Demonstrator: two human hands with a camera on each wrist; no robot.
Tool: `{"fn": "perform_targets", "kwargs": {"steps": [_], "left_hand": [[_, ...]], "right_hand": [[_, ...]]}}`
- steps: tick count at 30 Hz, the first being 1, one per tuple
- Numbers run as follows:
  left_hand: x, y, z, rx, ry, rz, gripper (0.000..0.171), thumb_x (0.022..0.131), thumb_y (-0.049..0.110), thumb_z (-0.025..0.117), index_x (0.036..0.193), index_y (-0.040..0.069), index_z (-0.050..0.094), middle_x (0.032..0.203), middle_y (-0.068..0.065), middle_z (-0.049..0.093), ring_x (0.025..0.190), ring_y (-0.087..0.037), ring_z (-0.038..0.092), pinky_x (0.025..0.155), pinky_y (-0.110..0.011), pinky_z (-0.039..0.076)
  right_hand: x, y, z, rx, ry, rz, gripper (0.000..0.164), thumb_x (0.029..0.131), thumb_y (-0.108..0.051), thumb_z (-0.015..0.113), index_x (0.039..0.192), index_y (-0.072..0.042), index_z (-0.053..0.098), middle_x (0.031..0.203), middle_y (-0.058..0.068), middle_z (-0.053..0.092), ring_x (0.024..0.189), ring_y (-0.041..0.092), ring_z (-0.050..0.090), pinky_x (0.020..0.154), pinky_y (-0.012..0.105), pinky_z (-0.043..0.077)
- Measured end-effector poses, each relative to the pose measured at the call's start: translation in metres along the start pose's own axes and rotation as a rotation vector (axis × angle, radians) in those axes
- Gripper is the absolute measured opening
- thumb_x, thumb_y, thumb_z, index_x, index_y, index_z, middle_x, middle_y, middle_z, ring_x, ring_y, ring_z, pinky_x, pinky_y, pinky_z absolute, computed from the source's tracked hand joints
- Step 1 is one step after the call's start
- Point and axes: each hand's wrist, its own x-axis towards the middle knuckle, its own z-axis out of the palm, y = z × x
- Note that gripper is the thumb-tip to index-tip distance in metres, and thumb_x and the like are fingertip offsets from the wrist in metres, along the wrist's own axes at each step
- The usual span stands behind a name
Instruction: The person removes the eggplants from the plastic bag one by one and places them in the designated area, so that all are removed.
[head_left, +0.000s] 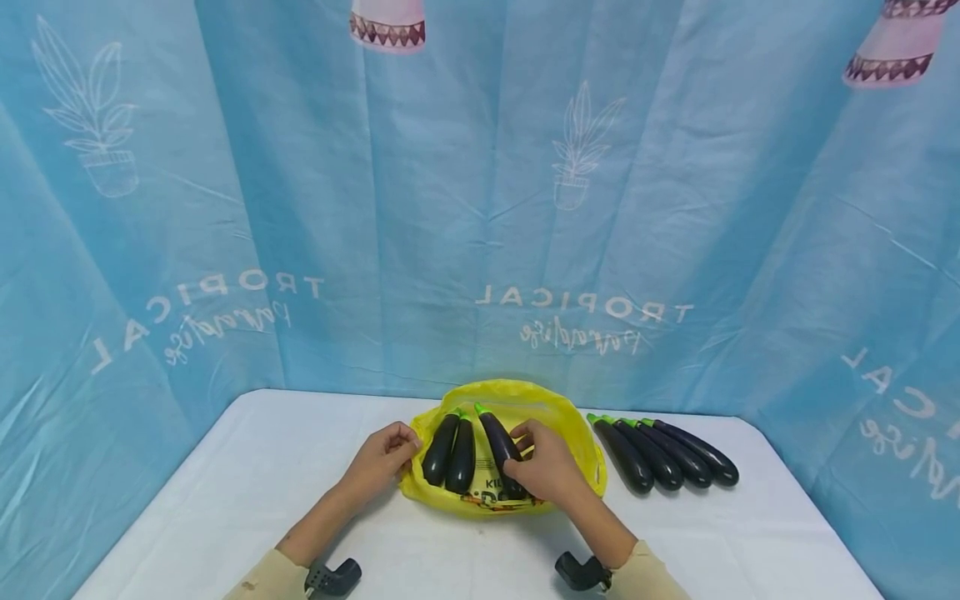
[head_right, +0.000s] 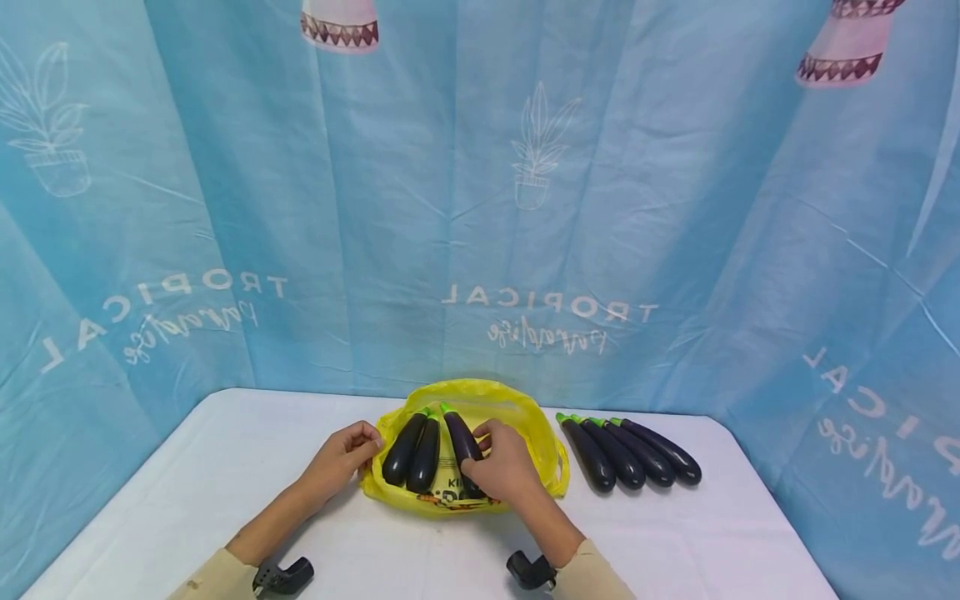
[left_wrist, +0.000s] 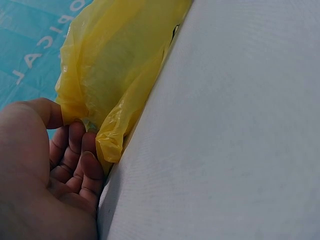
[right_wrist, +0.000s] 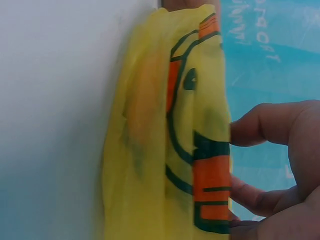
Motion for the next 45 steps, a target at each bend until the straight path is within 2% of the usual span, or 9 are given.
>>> {"fn": "perform_targets", "kwargs": {"steps": [17, 25, 32, 45], "left_hand": [[0.000, 0.000, -0.001, -0.001, -0.002, 0.001, 0.011, 0.102, 0.016, 0.068, 0.105, 0.007, 0.064, 0.082, -0.006, 0.061, 0.074, -0.021, 0.055, 0.062, -0.027, 0.048], [-0.001, 0.001, -0.002, -0.007, -0.008, 0.009, 0.011, 0.103, 0.017, 0.068, 0.104, 0.007, 0.064, 0.081, -0.006, 0.061, 0.074, -0.021, 0.055, 0.062, -0.028, 0.048], [0.000, 0.000, -0.002, -0.007, -0.011, 0.008, 0.011, 0.103, 0.017, 0.068, 0.104, 0.007, 0.064, 0.081, -0.006, 0.060, 0.073, -0.021, 0.055, 0.061, -0.028, 0.048], [-0.003, 0.003, -0.003, -0.017, -0.021, 0.017, 0.013, 0.103, 0.018, 0.068, 0.105, 0.006, 0.064, 0.081, -0.007, 0.061, 0.073, -0.020, 0.055, 0.061, -0.028, 0.048]], "right_hand": [[-0.022, -0.003, -0.012, 0.037, 0.130, -0.142, 0.038, 0.089, -0.011, 0.082, 0.123, -0.010, 0.066, 0.113, 0.006, 0.066, 0.098, 0.024, 0.067, 0.075, 0.034, 0.060], [-0.033, -0.001, -0.021, 0.062, 0.146, -0.137, 0.037, 0.092, -0.009, 0.079, 0.126, -0.011, 0.065, 0.117, 0.005, 0.065, 0.102, 0.021, 0.067, 0.082, 0.032, 0.060], [-0.041, 0.000, -0.031, 0.076, 0.192, -0.122, 0.040, 0.090, -0.005, 0.079, 0.127, -0.012, 0.065, 0.119, 0.004, 0.064, 0.103, 0.021, 0.067, 0.081, 0.030, 0.061], [-0.045, 0.013, -0.050, 0.022, 0.239, -0.075, 0.044, 0.090, -0.005, 0.081, 0.129, -0.012, 0.064, 0.124, 0.004, 0.063, 0.108, 0.021, 0.067, 0.084, 0.032, 0.061]]}}
